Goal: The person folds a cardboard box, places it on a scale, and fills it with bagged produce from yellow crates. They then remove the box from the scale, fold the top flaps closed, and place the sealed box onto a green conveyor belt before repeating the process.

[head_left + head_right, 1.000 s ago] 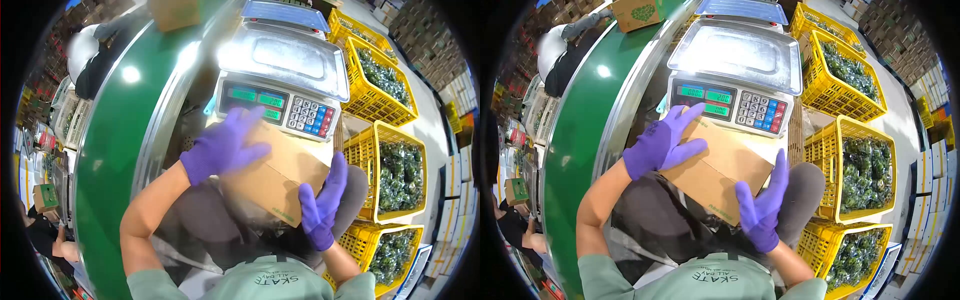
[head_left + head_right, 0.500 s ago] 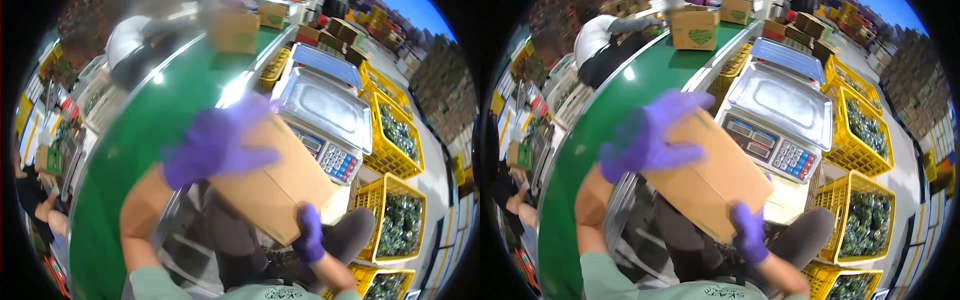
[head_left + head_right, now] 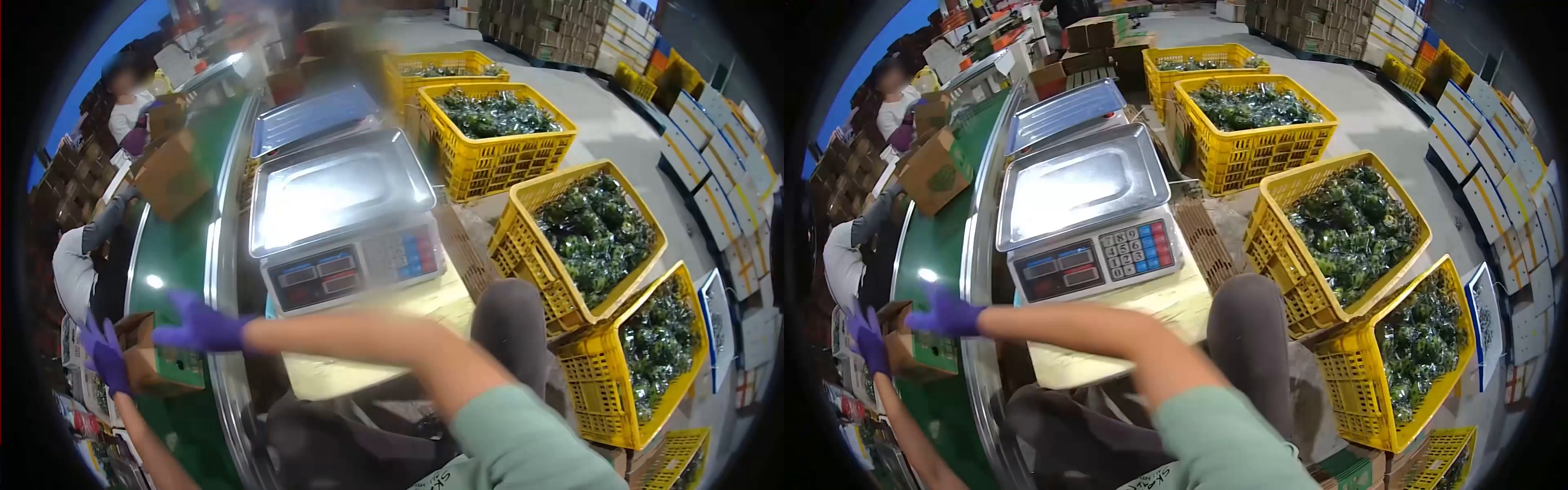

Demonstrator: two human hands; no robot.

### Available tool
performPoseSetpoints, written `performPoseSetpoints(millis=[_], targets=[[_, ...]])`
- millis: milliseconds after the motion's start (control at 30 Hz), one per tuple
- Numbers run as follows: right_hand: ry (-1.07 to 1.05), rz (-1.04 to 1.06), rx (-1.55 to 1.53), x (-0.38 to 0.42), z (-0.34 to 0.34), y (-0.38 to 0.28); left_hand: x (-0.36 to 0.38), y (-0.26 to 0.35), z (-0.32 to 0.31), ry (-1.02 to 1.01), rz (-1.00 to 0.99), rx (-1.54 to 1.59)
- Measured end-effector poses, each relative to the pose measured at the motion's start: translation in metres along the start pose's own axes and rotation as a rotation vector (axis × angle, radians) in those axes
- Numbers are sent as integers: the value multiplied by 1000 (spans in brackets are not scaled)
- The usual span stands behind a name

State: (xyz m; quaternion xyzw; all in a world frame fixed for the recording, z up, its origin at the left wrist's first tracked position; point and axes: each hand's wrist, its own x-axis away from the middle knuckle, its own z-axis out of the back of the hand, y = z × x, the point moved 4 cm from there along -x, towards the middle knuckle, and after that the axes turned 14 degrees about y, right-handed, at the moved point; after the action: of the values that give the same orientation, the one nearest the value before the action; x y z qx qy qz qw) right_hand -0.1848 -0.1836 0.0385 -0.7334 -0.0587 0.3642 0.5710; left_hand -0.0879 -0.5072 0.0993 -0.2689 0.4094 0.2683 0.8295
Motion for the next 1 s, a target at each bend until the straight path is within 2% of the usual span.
performPoseSetpoints(millis=[33,67,133,167,200,233,267,300,367,400,467,533,567,600,633,667,733,767,800,867,900,933,967,1000], targets=[[18,-126,107,22,75,-42,-7,26,39,247,-50,117],[88,-152,221,26,141,-58,-13,54,76,236,-52,113],[595,201,498,65,304,-65,-14,124,165,465,-213,403],[874,310,657,86,374,-81,-8,154,189,453,-232,431],[973,-18,639,125,429,-77,-2,185,213,443,-247,463],[976,-27,547,164,465,-54,10,225,233,340,-139,783],[965,-103,806,207,496,-8,13,258,251,355,-286,822],[856,-362,898,256,516,48,17,291,269,361,-438,864],[647,-700,937,313,485,83,26,352,298,381,-695,877],[636,-749,919,327,479,83,33,375,305,355,-780,942],[695,-780,878,331,488,42,37,408,332,325,-899,1044],[816,-501,964,349,515,11,37,426,345,249,-934,1156],[871,-458,892,351,517,-23,38,430,345,252,-937,1165],[924,-405,826,345,513,-70,37,436,341,155,-895,1259],[1005,-252,730,341,508,-106,38,441,338,56,-846,1351],[1073,-97,630,338,503,-140,42,446,336,67,-837,1360],[1196,75,249,327,484,-188,47,456,322,-298,-515,1689],[1168,152,147,319,472,-205,49,462,315,-397,-416,1737],[1151,161,148,315,463,-208,51,466,314,-380,-403,1736],[1167,146,-31,309,441,-203,56,470,308,-816,-86,1968],[1188,80,-15,300,419,-194,49,458,329,-1242,-111,2053],[1199,6,-1,296,400,-184,60,446,316,-1510,-68,1986],[1149,-9,-20,295,395,-178,60,429,324,-1498,-92,2024],[1082,81,409,292,393,-176,57,408,338,-1473,-106,2046]])
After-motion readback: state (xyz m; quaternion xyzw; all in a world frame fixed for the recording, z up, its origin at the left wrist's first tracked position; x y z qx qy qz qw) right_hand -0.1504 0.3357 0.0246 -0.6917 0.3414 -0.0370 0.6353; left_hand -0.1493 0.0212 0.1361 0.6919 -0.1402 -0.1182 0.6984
